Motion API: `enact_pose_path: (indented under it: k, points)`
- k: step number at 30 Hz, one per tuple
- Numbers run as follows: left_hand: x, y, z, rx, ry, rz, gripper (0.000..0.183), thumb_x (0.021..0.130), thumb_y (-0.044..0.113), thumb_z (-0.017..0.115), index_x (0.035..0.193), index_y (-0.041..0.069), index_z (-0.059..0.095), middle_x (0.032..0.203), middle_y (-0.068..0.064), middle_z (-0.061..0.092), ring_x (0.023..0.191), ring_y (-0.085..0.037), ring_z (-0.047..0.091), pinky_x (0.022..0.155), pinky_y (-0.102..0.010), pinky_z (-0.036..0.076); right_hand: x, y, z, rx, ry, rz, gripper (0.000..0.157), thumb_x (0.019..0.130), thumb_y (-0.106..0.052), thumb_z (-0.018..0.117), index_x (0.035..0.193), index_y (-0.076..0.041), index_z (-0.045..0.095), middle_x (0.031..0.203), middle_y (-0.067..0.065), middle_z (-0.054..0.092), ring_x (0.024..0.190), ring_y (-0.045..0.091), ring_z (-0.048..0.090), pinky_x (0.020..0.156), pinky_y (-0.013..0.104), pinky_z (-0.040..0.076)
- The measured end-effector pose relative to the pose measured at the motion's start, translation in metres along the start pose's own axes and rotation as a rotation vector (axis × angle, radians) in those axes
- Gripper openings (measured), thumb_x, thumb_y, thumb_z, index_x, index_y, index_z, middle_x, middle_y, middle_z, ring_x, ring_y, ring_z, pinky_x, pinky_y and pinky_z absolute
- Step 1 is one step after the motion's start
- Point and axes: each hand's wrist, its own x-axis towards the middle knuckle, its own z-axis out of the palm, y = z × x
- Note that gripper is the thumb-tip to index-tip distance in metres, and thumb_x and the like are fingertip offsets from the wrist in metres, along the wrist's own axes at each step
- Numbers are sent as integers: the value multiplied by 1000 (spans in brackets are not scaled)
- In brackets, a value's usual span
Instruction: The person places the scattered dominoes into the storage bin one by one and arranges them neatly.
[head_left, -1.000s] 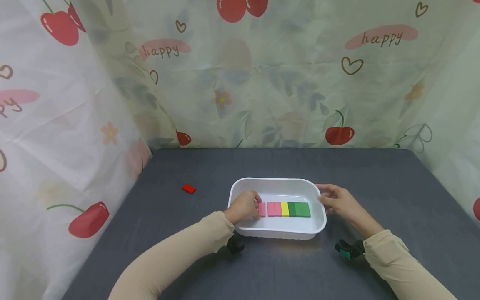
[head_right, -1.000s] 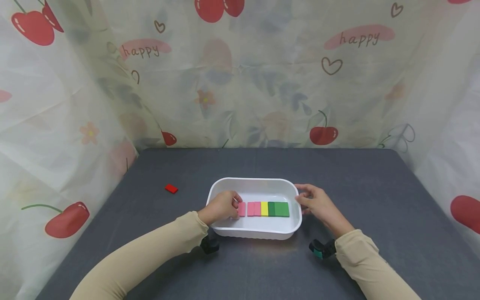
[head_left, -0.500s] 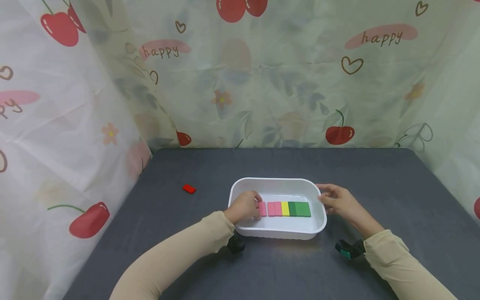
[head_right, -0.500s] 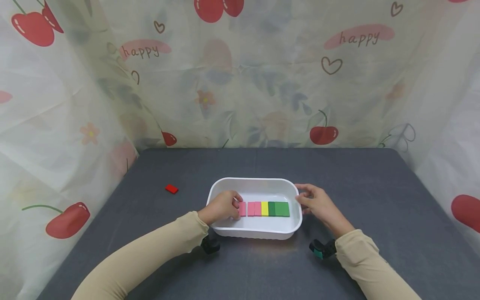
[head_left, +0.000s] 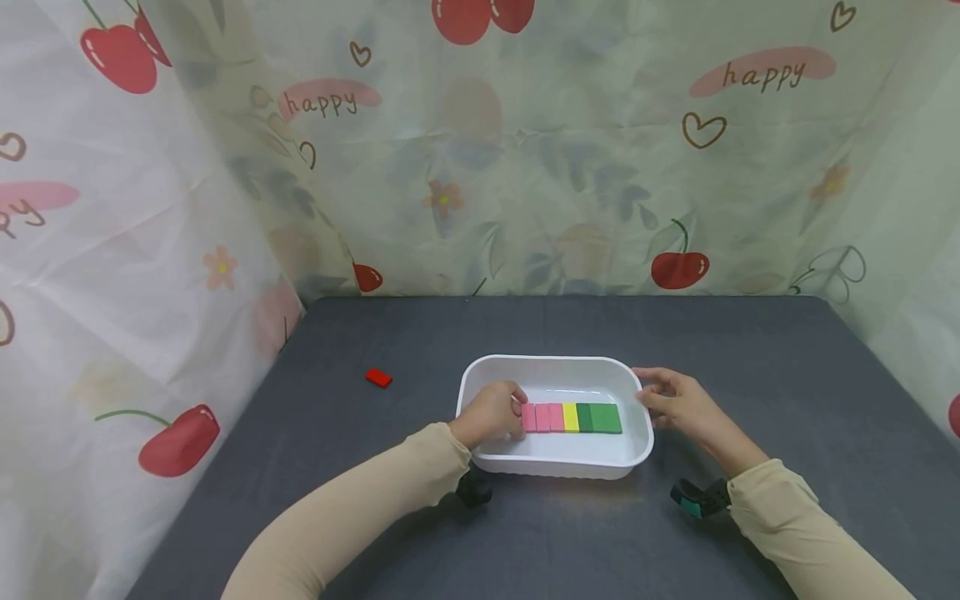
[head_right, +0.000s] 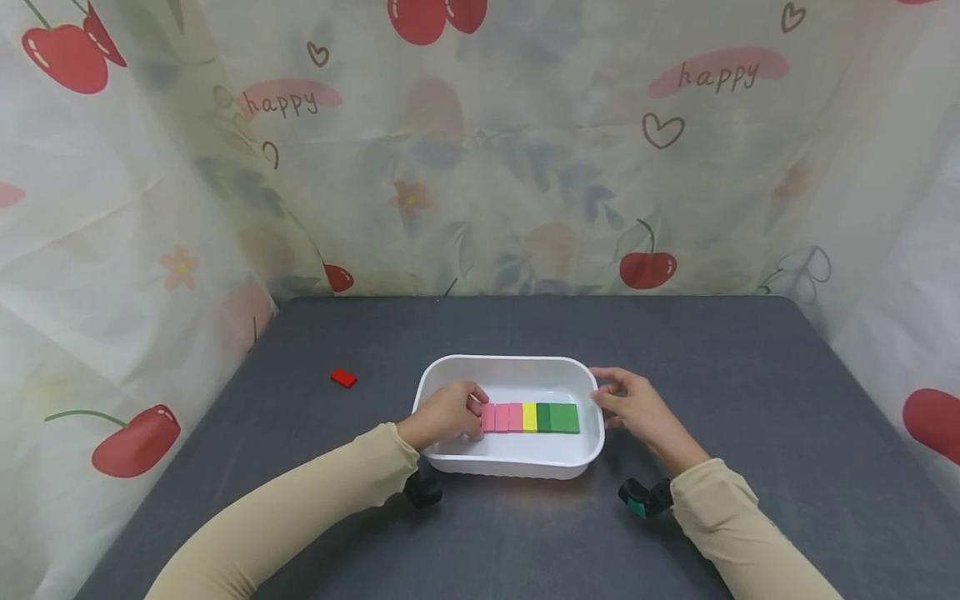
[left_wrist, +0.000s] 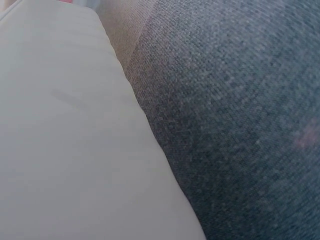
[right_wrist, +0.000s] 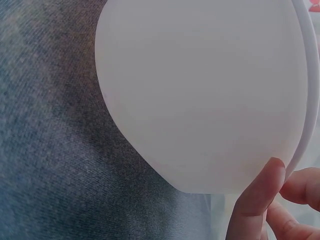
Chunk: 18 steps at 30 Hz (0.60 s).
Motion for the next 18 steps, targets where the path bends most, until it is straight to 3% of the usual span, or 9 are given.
enact_pose_path:
  k: [18]
  points:
    - [1,0,1,-29,-3,4,40,72,-5,77,109,2,63,83,-4,59,75,-17,55,64,-26,46,1,-1,0,8,-9,20,52,96,-16,58,142,2,41,109,18,57,91,19,59,73,32,56]
